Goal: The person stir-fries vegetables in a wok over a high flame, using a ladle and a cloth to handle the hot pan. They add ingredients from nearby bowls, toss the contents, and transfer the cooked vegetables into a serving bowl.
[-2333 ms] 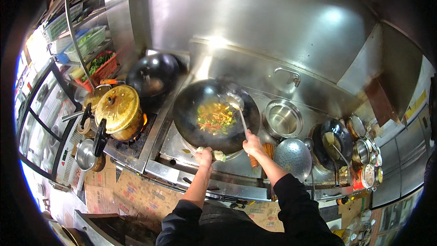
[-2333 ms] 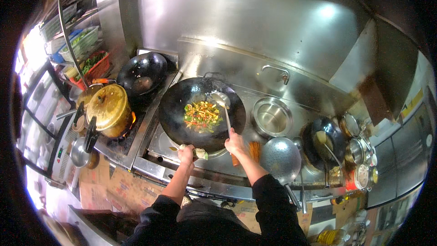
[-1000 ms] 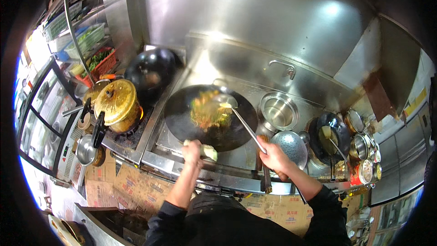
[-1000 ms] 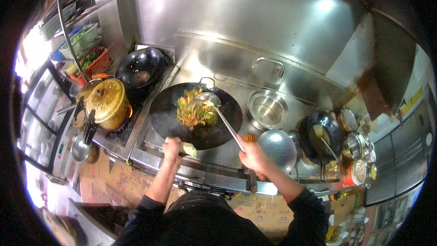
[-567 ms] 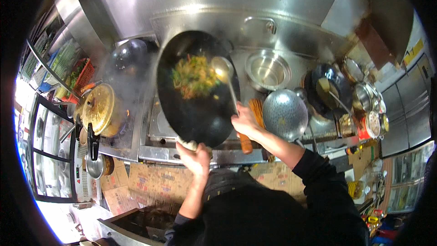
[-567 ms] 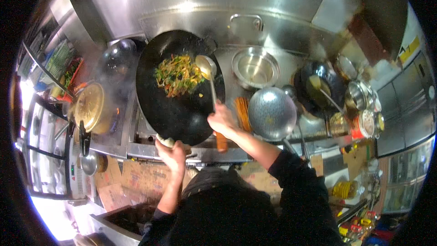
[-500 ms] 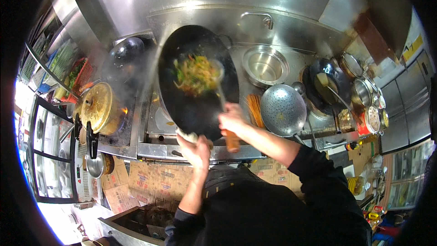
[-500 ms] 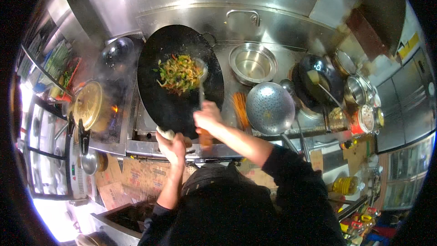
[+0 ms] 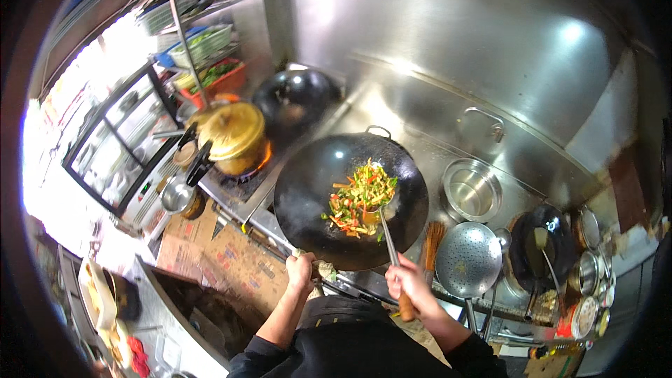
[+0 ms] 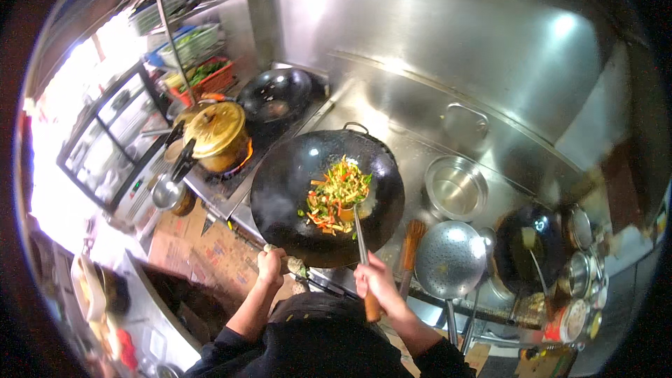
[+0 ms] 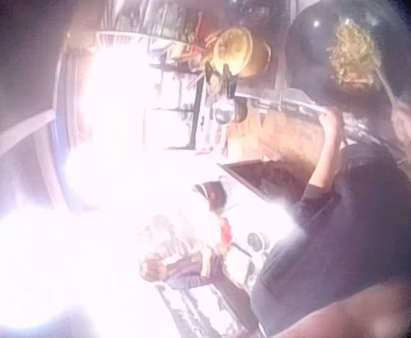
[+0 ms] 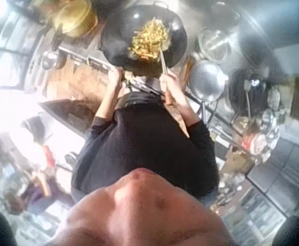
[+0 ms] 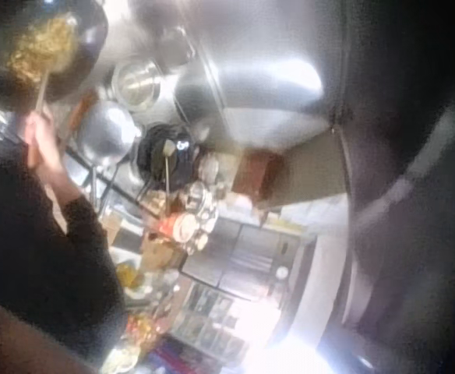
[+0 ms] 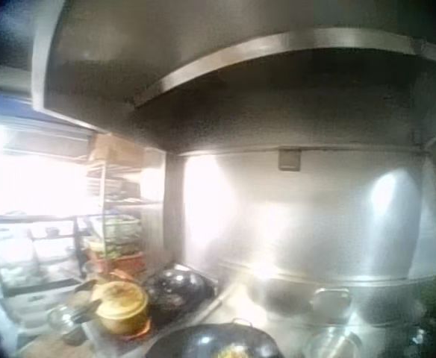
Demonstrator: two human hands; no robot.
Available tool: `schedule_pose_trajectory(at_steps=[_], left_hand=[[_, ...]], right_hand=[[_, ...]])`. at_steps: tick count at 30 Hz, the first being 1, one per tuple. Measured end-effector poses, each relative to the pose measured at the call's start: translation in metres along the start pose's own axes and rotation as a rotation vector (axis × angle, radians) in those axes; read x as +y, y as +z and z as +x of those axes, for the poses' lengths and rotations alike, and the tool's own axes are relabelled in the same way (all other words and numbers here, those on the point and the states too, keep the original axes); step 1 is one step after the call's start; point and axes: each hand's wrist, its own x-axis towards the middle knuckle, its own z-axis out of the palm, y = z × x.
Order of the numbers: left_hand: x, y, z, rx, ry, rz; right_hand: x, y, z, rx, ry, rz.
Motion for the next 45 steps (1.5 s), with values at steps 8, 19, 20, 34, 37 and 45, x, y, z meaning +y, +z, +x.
schedule_pose_trajectory(at_steps=[8,19,20,34,37,45], left_hand=[[-0.021,-0.065,-0.037,0.221,-0.054,0.021],[-0.051,-0.113,-0.021,0.198,-0.036,0.087],[-0.049,-0.112,-0.020,0.190,-0.048,0.091],[-0.053,-0.222,0.006,-0.362,-0.020,0.504],[-0.090,-0.297,0.023,-0.077,-0.091,0.217],[-0.084,-0.491,-0.034,0.775,-0.107,-0.390]], right_hand=[[-0.007,-0.038,-0.003,-0.308,0.292,0.439],[0.001,-0.037,-0.013,-0.299,0.296,0.231],[0.001,-0.035,-0.013,-0.305,0.301,0.228],[0.018,0.106,-0.043,-0.284,0.269,-0.227],[0.032,0.152,-0.034,-0.420,0.430,-0.456],[0.160,0.331,0.004,-0.675,0.894,-0.540]])
